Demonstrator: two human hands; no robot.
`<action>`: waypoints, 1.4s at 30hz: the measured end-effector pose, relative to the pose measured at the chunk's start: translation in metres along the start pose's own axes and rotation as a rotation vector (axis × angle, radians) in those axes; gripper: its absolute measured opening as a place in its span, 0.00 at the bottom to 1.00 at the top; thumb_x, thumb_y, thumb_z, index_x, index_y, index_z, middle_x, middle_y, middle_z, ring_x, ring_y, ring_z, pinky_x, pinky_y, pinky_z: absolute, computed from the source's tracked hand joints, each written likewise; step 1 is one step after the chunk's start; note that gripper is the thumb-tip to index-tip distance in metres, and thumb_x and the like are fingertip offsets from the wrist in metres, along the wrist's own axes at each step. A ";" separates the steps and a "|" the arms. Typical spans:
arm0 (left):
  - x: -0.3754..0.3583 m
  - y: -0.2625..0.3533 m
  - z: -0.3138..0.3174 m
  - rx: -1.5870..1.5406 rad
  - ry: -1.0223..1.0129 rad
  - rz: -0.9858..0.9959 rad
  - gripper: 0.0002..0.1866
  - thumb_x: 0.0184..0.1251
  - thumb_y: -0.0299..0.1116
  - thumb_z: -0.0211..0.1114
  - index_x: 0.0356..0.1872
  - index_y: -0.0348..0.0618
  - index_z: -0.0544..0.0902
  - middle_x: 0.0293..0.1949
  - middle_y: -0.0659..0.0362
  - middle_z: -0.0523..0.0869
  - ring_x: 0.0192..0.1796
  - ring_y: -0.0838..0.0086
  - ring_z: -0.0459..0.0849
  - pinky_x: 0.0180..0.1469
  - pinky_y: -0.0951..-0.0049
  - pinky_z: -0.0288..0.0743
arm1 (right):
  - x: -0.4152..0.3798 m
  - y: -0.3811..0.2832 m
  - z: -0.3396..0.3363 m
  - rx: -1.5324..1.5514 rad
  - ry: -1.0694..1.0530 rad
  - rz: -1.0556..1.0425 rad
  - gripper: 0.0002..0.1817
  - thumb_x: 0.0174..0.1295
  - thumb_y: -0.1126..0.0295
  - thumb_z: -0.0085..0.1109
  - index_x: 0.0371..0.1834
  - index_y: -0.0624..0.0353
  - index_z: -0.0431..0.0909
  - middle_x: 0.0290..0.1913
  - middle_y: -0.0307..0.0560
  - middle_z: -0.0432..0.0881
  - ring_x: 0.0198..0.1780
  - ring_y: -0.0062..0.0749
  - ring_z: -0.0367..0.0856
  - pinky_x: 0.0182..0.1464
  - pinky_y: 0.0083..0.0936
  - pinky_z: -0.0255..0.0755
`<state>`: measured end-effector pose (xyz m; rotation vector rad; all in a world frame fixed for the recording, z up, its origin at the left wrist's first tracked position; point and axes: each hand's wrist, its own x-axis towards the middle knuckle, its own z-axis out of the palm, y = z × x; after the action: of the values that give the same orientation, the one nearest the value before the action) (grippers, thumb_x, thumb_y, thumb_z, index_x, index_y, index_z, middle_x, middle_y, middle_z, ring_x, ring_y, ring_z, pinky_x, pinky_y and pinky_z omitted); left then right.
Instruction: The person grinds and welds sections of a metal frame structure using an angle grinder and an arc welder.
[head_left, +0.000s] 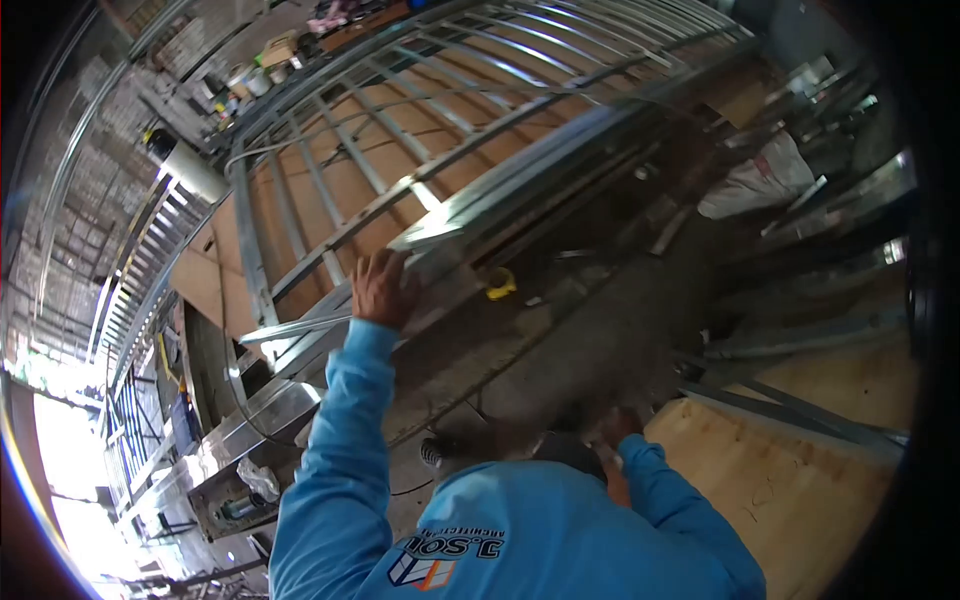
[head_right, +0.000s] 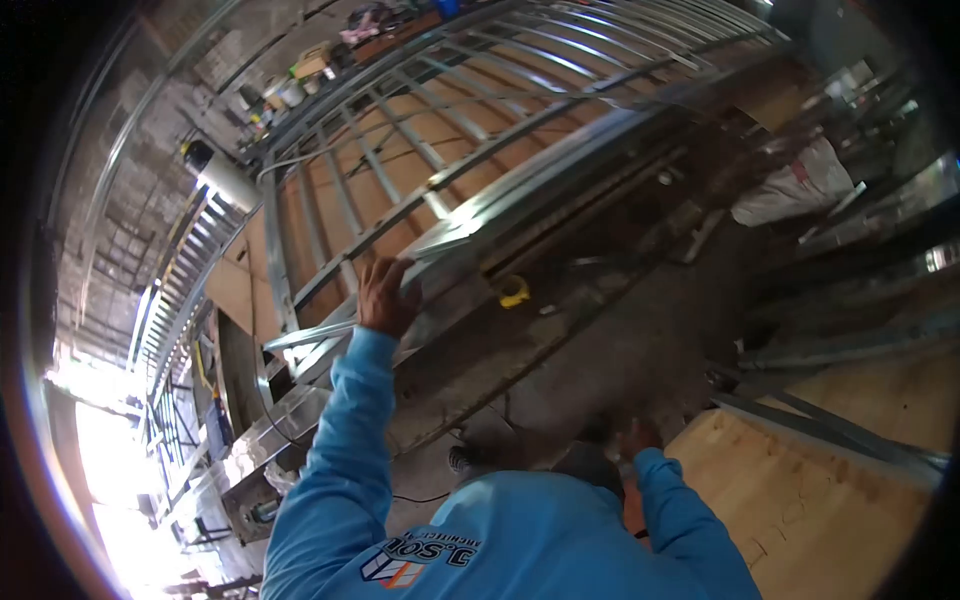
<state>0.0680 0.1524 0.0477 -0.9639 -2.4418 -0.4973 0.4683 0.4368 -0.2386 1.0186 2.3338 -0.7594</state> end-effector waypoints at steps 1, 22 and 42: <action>0.013 0.002 0.026 0.099 -0.046 0.001 0.20 0.57 0.38 0.69 0.51 0.47 0.81 0.49 0.53 0.80 0.53 0.54 0.78 0.54 0.56 0.73 | -0.017 0.023 -0.035 -0.009 -0.055 0.106 0.38 0.59 0.49 0.65 0.68 0.60 0.68 0.63 0.61 0.75 0.63 0.56 0.74 0.65 0.45 0.70; 0.170 0.228 0.195 -1.279 -0.317 -0.751 0.16 0.68 0.40 0.66 0.44 0.36 0.82 0.29 0.62 0.81 0.30 0.79 0.79 0.30 0.75 0.72 | 0.003 0.178 -0.191 0.637 0.546 0.278 0.26 0.61 0.52 0.65 0.51 0.64 0.80 0.46 0.59 0.86 0.48 0.48 0.85 0.50 0.39 0.78; 0.492 0.492 0.409 -1.531 -0.381 -0.686 0.12 0.70 0.37 0.65 0.39 0.36 0.80 0.26 0.61 0.81 0.27 0.77 0.78 0.31 0.76 0.72 | 0.256 0.477 -0.330 0.308 -0.043 0.441 0.37 0.61 0.37 0.56 0.62 0.58 0.76 0.49 0.58 0.86 0.51 0.50 0.83 0.58 0.42 0.74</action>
<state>-0.0181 0.9550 0.0542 -0.5752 -2.3463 -2.8382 0.6122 1.0516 -0.2954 1.5634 1.8853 -0.9589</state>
